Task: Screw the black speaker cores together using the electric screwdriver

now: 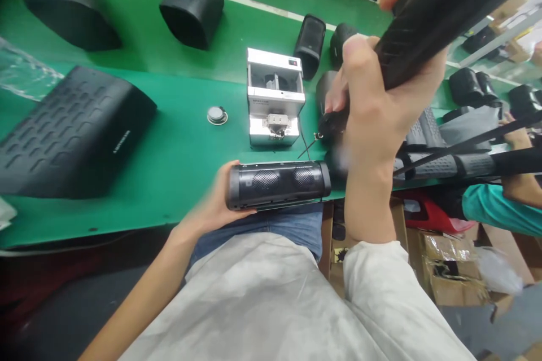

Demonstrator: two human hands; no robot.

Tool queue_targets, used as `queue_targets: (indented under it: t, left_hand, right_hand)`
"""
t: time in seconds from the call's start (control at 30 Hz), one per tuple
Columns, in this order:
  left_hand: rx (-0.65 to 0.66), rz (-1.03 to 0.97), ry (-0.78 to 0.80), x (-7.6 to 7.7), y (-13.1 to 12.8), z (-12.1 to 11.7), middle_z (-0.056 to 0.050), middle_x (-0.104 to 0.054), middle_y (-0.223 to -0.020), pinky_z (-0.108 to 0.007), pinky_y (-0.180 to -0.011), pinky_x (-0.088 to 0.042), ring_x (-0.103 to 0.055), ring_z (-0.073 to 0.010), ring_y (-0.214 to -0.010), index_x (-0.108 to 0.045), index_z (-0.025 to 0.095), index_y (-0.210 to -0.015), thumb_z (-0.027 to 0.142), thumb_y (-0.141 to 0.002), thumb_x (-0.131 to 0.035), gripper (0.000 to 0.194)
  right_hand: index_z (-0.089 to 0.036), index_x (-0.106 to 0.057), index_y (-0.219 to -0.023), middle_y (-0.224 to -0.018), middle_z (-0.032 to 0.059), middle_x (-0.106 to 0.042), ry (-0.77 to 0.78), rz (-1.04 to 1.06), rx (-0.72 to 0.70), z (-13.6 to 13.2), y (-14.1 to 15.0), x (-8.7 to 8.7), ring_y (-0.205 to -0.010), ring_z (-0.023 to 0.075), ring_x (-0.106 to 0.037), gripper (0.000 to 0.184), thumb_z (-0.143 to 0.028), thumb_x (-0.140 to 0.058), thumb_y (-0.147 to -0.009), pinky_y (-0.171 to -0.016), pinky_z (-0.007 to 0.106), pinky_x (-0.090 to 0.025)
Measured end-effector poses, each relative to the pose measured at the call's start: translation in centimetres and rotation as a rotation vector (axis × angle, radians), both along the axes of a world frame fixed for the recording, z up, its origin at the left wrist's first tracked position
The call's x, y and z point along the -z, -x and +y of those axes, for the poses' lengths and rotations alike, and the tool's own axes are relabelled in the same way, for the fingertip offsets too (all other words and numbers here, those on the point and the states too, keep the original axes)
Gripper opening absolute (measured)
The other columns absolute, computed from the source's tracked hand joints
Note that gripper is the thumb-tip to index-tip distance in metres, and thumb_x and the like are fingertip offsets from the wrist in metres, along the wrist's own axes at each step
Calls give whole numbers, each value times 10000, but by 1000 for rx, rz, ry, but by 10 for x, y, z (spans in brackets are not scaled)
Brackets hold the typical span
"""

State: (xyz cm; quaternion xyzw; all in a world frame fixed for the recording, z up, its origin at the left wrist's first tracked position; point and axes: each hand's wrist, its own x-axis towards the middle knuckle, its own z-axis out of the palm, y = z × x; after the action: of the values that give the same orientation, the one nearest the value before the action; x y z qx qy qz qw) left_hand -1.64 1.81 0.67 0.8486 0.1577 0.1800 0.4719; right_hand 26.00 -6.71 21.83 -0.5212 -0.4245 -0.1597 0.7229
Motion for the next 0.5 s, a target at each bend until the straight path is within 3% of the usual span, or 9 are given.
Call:
queue_targets:
  t: [0.17, 0.33, 0.5]
  left_hand:
    - [-5, 30, 7, 2, 0, 1, -204, -538, -1740, -646, -1365, -543, -630, -455, -1613, -320, 304, -1769, 528, -866, -1017, 1163]
    - [7, 66, 16, 3, 2, 2, -209, -546, -1721, -660, -1376, -521, -609, -463, -1629, -325, 289, -1762, 542, -874, -1008, 1149]
    - [5, 81, 40, 1, 3, 2, -198, -587, -1676, -657, -1362, -532, -633, -457, -1602, -337, 287, -1749, 510, -883, -995, 1110]
  right_hand:
    - [-438, -804, -1099, -748, -14, -509, -49, 22, 2, -14, -3, -2, -478, 157, -360, 237, -288, -745, -924, -376, 324, -314]
    - [-423, -821, -1097, -703, -31, -378, -23, 28, -81, -16, -2, -1, -458, 126, -352, 209, -278, -816, -947, -377, 275, -304]
    - [-380, -785, -1199, -636, -93, -377, -34, 59, -202, -11, -13, 29, -389, 106, -316, 284, -404, -956, -974, -342, 256, -296]
